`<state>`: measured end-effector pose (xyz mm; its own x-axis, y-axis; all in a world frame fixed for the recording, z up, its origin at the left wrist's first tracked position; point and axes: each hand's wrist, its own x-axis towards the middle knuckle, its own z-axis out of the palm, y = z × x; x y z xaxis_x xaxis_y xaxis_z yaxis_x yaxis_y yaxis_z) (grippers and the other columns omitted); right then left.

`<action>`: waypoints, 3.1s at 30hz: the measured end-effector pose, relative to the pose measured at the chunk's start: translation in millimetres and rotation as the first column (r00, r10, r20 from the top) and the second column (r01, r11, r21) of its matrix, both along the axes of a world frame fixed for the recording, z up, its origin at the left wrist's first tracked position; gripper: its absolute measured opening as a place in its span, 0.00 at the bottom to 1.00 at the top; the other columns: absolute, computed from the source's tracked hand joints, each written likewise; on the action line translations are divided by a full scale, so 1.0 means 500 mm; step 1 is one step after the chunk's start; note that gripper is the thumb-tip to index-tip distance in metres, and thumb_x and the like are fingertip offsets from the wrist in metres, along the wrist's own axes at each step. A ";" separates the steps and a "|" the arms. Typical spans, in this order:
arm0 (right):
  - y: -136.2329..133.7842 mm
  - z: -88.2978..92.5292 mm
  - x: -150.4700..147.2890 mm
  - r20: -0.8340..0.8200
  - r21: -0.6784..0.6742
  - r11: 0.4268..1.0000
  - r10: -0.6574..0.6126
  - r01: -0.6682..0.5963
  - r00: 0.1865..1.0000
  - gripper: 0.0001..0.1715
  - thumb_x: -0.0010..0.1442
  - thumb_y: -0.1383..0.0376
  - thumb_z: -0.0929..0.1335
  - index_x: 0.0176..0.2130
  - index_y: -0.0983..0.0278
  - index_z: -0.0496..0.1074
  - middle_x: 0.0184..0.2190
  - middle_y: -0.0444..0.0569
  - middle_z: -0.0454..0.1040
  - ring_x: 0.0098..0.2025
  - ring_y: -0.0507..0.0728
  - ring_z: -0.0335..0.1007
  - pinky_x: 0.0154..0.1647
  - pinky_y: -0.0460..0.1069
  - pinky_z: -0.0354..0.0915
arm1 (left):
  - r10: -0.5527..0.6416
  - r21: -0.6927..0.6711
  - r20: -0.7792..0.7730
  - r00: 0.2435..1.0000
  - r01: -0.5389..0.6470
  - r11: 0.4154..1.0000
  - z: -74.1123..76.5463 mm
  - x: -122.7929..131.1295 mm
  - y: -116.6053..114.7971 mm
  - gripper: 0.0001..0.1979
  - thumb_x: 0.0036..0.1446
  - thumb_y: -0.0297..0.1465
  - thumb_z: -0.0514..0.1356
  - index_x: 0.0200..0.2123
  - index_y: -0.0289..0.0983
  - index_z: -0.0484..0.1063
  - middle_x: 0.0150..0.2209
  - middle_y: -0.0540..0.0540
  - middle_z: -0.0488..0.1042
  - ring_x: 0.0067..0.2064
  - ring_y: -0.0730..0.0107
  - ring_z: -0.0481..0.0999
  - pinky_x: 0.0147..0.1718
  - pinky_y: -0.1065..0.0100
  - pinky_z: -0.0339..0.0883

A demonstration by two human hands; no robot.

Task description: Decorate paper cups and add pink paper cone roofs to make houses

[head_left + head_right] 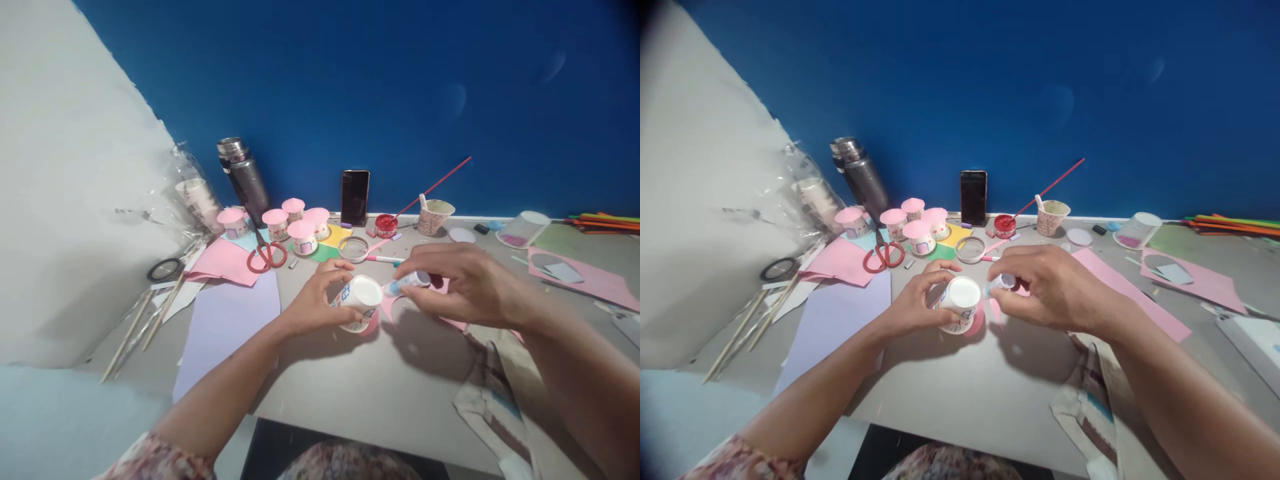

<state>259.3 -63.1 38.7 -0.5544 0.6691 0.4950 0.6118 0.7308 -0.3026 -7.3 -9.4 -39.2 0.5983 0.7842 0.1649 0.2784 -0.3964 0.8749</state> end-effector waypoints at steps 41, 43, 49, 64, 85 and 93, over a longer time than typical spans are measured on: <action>-0.011 -0.013 -0.039 -0.041 0.161 0.963 -0.210 0.214 0.977 0.10 0.63 0.67 0.68 0.32 0.62 0.78 0.23 0.44 0.75 0.24 0.52 0.63 0.27 0.49 0.58 | 0.090 0.234 -0.056 0.994 -0.074 0.969 0.011 0.009 -0.026 0.17 0.45 0.29 0.75 0.38 0.41 0.75 0.59 0.41 0.69 0.65 0.47 0.69 0.67 0.42 0.60; -0.011 -0.012 -0.041 -0.058 0.151 0.969 -0.189 0.196 0.980 0.09 0.64 0.66 0.68 0.33 0.62 0.79 0.25 0.44 0.76 0.24 0.52 0.64 0.28 0.48 0.59 | 0.080 0.239 -0.063 0.995 -0.063 0.969 0.012 0.009 -0.028 0.17 0.44 0.29 0.75 0.38 0.42 0.76 0.59 0.42 0.69 0.65 0.47 0.69 0.66 0.43 0.61; -0.010 -0.012 -0.034 -0.003 0.167 0.971 -0.172 0.170 0.985 0.10 0.65 0.65 0.68 0.35 0.63 0.80 0.24 0.45 0.75 0.24 0.52 0.62 0.26 0.49 0.56 | 0.072 0.249 -0.060 0.996 -0.055 0.967 0.011 0.008 -0.027 0.17 0.44 0.29 0.75 0.37 0.41 0.75 0.59 0.42 0.70 0.64 0.47 0.69 0.67 0.43 0.59; -0.030 0.009 -0.066 -0.332 -0.275 0.936 -0.309 0.222 0.891 0.10 0.63 0.65 0.69 0.33 0.61 0.82 0.17 0.38 0.67 0.16 0.47 0.53 0.15 0.45 0.47 | 0.194 0.567 -0.105 0.975 -0.101 0.818 -0.003 0.019 -0.034 0.16 0.43 0.29 0.71 0.37 0.42 0.74 0.57 0.41 0.71 0.66 0.43 0.65 0.65 0.43 0.55; 0.103 -0.044 0.103 -0.634 -0.692 0.710 -0.515 -0.127 0.577 0.23 0.56 0.50 0.79 0.46 0.61 0.82 0.41 0.54 0.83 0.37 0.56 0.78 0.32 0.49 0.71 | 0.254 0.041 0.024 0.967 -0.255 0.966 -0.004 0.002 0.005 0.22 0.47 0.36 0.72 0.47 0.42 0.76 0.55 0.42 0.73 0.60 0.48 0.73 0.59 0.48 0.68; 0.176 -0.154 0.139 -0.619 -0.733 0.679 -0.644 -0.035 0.450 0.26 0.48 0.52 0.81 0.43 0.58 0.78 0.37 0.44 0.75 0.36 0.52 0.70 0.31 0.45 0.66 | 0.307 -0.084 0.019 0.952 -0.304 0.949 -0.038 0.008 0.020 0.25 0.47 0.37 0.73 0.49 0.41 0.76 0.55 0.41 0.72 0.58 0.48 0.73 0.48 0.54 0.76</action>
